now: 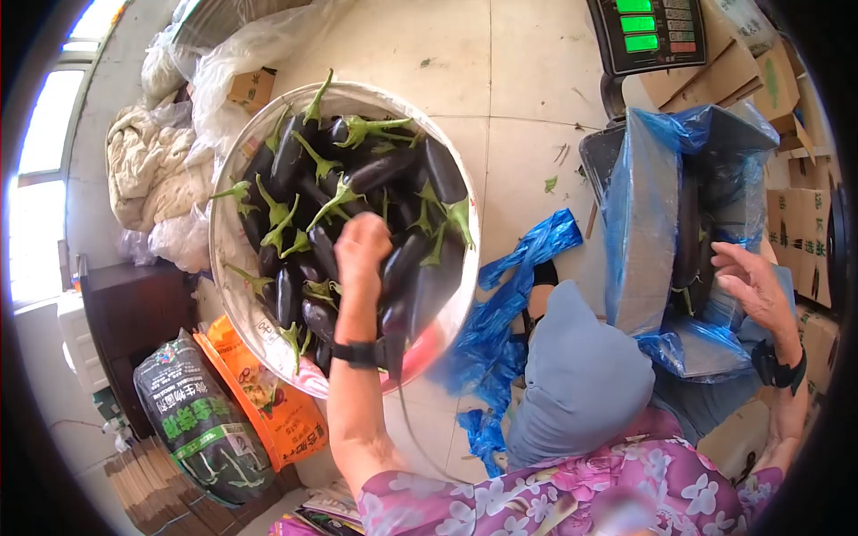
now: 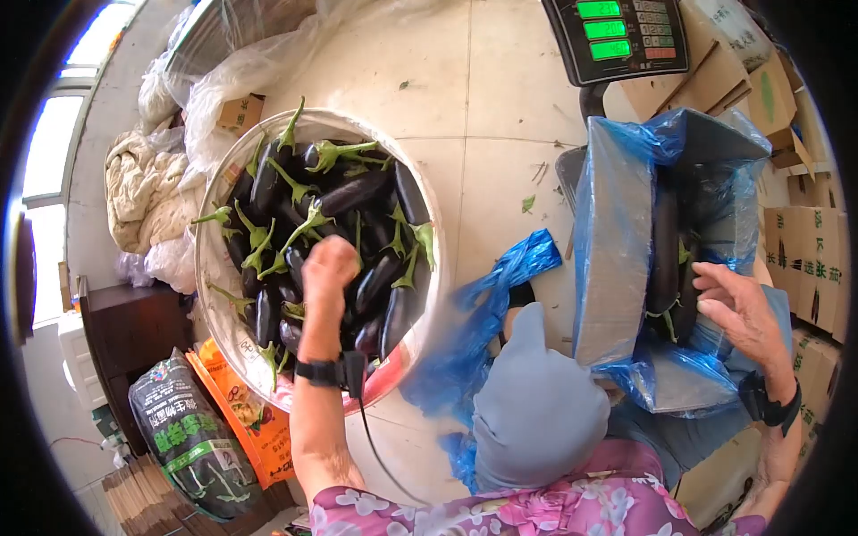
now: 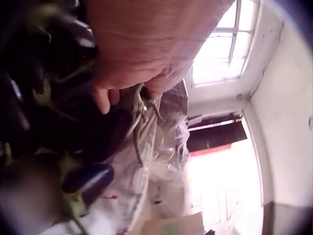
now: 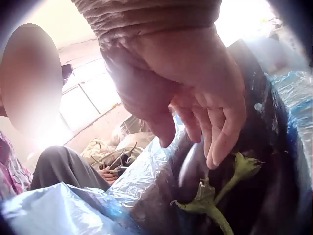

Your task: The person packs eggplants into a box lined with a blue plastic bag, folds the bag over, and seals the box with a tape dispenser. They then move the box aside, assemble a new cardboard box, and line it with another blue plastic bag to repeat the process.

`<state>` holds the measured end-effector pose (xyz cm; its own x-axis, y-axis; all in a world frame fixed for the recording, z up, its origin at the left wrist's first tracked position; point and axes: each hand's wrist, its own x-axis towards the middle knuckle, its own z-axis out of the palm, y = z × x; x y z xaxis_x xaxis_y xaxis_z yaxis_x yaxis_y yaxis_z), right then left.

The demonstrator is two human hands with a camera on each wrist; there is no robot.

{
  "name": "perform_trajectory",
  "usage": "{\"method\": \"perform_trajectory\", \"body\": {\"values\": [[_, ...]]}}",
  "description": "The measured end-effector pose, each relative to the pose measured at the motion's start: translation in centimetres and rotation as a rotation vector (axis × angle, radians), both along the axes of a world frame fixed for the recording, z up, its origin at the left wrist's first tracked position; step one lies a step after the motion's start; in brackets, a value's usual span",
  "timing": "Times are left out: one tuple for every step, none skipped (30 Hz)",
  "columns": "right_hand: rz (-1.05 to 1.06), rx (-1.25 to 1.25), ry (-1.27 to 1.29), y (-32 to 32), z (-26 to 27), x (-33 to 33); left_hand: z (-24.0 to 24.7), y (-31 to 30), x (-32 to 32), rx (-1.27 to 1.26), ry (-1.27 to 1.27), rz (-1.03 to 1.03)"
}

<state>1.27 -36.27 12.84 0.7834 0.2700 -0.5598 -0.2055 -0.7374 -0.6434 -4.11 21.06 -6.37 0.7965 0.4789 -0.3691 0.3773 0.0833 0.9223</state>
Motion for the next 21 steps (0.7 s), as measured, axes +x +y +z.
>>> {"method": "perform_trajectory", "body": {"values": [[-0.052, -0.013, 0.025, -0.4, -0.1, -0.1, -1.9, -0.7, -1.6, 0.496, 0.159, -0.240], [-0.047, -0.012, 0.038, -0.6, -0.4, -0.1, -1.4, -3.1, -3.5, 0.826, 0.230, -0.428], [-0.044, -0.021, 0.039, -0.9, -0.7, 0.1, -1.6, -4.4, -5.8, 0.859, 0.360, -0.550], [-0.040, -0.030, 0.039, -0.9, -0.9, 0.2, -0.8, -6.4, -7.2, 0.941, 0.554, -0.658], [-0.013, -0.033, 0.035, -0.7, -1.2, 0.3, -1.7, -6.6, -8.3, 0.991, 0.558, -0.688], [-0.004, -0.032, 0.040, 0.0, -1.1, 0.5, -1.5, -6.9, -8.5, 1.041, 0.560, -0.719], [0.035, -0.041, 0.049, 1.1, -0.7, 0.7, -1.2, -6.8, -8.2, 1.037, 0.563, -0.714], [0.075, -0.052, 0.056, 1.8, -0.2, 0.9, -0.8, -6.7, -7.7, 0.942, 0.578, -0.698], [0.082, -0.054, 0.052, 2.2, 0.1, 1.2, -0.2, -6.6, -7.0, 0.847, 0.588, -0.680], [0.118, -0.085, 0.028, 2.5, 0.4, 1.3, 0.0, -5.6, -6.9, 0.817, 0.562, -0.637], [0.153, -0.116, 0.011, 2.7, 0.5, 1.1, 1.0, -4.5, -6.6, 0.607, 0.512, -0.549], [0.158, -0.117, 0.016, 2.6, 0.4, 1.0, 2.2, -3.3, -6.3, 0.398, 0.461, -0.456], [0.115, -0.114, 0.013, 2.3, 0.2, 1.0, 4.7, -2.6, -5.6, 0.315, 0.388, -0.404], [0.075, -0.112, 0.009, 2.0, -0.1, 1.0, 6.6, -1.7, -4.8, 0.233, 0.314, -0.349], [0.087, -0.114, 0.012, 1.9, -0.4, 1.0, 6.5, -0.4, -4.8, 0.179, 0.236, -0.283], [0.074, -0.109, 0.012, 1.7, -0.7, 0.9, 7.5, 0.2, -4.1, 0.177, 0.217, -0.240], [0.059, -0.107, 0.012, 1.7, -1.0, 0.9, 8.0, 0.5, -3.2, 0.190, 0.138, -0.215], [0.067, -0.109, 0.015, 1.7, -1.2, 1.0, 8.0, 0.9, -2.4, 0.204, 0.061, -0.191], [0.079, -0.112, 0.013, 1.8, -1.3, 1.0, 7.0, 1.6, -1.7, 0.468, 0.013, -0.195], [0.088, -0.115, 0.009, 2.0, -1.3, 1.0, 5.7, 2.3, -1.1, 0.731, -0.036, -0.198], [0.092, -0.120, 0.010, 2.2, -1.1, 1.1, 5.0, 2.1, -0.4, 1.011, -0.111, -0.148]]}}
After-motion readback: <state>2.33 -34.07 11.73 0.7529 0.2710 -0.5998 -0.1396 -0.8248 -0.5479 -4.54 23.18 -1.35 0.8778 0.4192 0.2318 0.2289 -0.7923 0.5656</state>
